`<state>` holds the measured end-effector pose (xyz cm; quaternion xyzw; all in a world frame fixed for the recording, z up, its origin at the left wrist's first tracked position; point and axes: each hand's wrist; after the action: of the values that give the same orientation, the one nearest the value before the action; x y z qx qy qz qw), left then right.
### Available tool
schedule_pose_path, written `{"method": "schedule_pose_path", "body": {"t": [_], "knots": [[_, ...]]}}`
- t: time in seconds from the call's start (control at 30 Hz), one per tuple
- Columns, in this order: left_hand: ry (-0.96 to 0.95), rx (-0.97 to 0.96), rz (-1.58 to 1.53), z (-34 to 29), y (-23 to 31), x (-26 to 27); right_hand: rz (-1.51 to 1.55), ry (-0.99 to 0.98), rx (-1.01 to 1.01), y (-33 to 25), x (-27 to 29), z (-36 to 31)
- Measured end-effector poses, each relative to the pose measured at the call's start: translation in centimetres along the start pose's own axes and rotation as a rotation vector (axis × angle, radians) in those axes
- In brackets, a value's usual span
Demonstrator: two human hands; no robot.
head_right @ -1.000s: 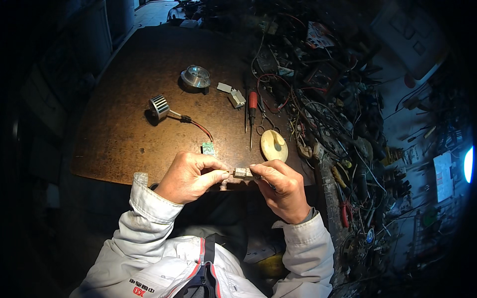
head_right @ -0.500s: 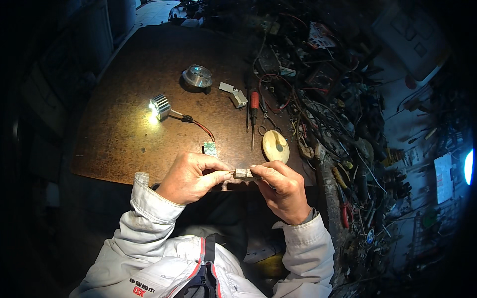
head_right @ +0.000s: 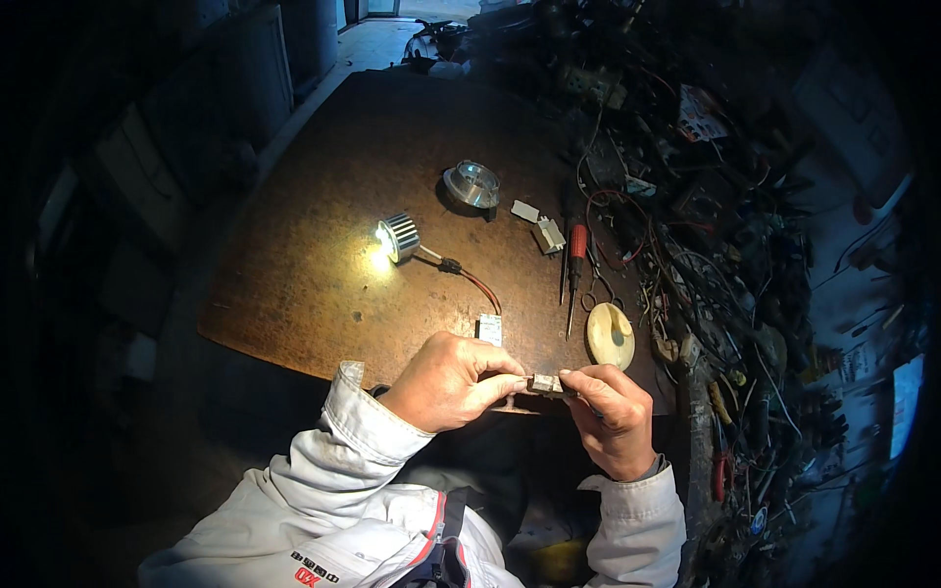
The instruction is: The person assembles a small electronic device by connecting a green circuit board to wires, attaching a cylindrical metal component, and testing the assembly by connecting a power source. The person then secures the components together and inspects the final assembly.
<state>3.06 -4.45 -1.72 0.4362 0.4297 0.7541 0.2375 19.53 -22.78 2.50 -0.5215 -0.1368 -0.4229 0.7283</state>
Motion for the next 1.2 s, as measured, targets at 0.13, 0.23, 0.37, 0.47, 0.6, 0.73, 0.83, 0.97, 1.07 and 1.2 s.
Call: {"method": "schedule_pose_path", "body": {"t": [0.13, 0.23, 0.37, 0.47, 0.6, 0.73, 0.83, 0.97, 1.07, 1.2], "knots": [[0.019, -0.015, 0.027, 0.0, -0.3, -0.1, 0.028, 0.006, -0.001, 0.7, -0.5, -0.1], [0.032, -0.041, 0.062, 0.1, -0.2, -0.1, 0.056, 0.005, -0.031, 1.2, -0.6, -0.5], [0.049, -0.074, 0.099, 0.2, -0.2, -0.2, 0.117, 0.021, -0.059, 1.7, -0.8, -0.7], [0.048, -0.076, 0.100, 0.3, -0.2, 0.0, 0.158, 0.016, -0.069, 2.0, -1.0, -0.3], [-0.033, -0.033, -0.012, 0.3, 0.4, 0.4, 0.182, 0.014, -0.081, 2.4, -0.8, -0.7], [-0.012, 0.039, 0.024, 0.1, 0.6, 0.7, 0.202, 0.001, -0.087, 2.3, -0.6, -0.3], [-0.040, 0.091, -0.026, 0.1, 0.2, 0.4, 0.228, 0.017, -0.076, 2.5, -0.7, -0.5], [0.011, 0.054, 0.008, 0.2, 0.6, 0.4, 0.217, 0.065, -0.035, 3.1, -1.4, -0.1], [0.057, -0.007, 0.044, 0.2, -0.1, 0.0, 0.247, 0.102, -0.067, 3.0, -1.6, -0.1], [0.076, -0.084, 0.060, 0.4, 0.1, -0.5, 0.265, 0.147, -0.071, 3.2, -1.5, -0.6]]}}
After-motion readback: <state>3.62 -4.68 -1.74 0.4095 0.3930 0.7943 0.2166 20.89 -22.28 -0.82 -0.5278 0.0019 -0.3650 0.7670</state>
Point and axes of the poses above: each hand's wrist, its own z-axis towards the middle knuckle, its own x-axis out of the back of the hand, y = z × x, and after that the axes turned 11 degrees about z, right-handed
